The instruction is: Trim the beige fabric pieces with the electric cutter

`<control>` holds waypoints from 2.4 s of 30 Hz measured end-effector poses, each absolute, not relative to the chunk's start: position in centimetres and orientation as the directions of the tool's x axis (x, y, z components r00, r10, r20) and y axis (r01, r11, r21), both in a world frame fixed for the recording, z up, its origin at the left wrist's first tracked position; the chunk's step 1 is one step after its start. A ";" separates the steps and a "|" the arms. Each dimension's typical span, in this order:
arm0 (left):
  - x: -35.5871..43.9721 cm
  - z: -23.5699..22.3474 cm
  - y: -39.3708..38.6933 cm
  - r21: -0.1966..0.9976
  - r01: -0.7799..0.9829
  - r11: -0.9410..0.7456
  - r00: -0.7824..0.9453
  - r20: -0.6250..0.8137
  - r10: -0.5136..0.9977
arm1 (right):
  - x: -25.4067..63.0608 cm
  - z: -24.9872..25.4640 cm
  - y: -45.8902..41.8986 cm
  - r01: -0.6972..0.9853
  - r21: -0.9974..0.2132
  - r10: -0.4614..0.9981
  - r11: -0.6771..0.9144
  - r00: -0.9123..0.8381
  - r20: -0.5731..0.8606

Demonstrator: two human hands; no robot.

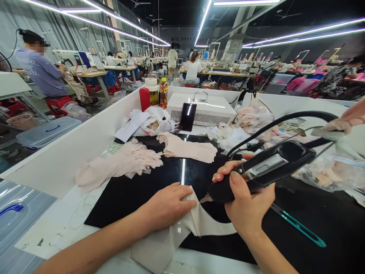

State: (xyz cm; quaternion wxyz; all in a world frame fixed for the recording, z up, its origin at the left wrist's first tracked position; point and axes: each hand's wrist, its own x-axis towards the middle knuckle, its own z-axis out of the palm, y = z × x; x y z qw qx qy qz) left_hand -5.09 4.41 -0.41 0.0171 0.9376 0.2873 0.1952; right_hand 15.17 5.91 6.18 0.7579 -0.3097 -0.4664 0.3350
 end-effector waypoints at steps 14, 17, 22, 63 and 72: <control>-4.3 1.0 3.9 0.096 0.508 -0.856 0.757 0.424 0.496 | 16.2 6.7 4.8 -0.225 -0.775 0.790 0.590 0.359 0.497; -3.4 1.4 3.5 0.110 0.470 -0.876 0.790 0.390 0.473 | 16.5 6.6 4.4 -0.230 -0.780 0.797 0.583 0.352 0.492; -3.2 0.9 2.9 0.109 0.492 -0.864 0.796 0.345 0.497 | 16.3 6.4 4.4 -0.238 -0.778 0.800 0.582 0.342 0.494; -3.1 0.9 2.0 0.137 0.491 -0.861 0.794 0.337 0.506 | 15.9 6.1 4.1 -0.193 -0.805 0.811 0.561 0.321 0.488; -2.0 1.4 1.0 0.245 0.528 -0.813 0.742 0.334 0.582 | 18.8 7.1 3.3 -0.183 -0.781 0.772 0.598 0.394 0.499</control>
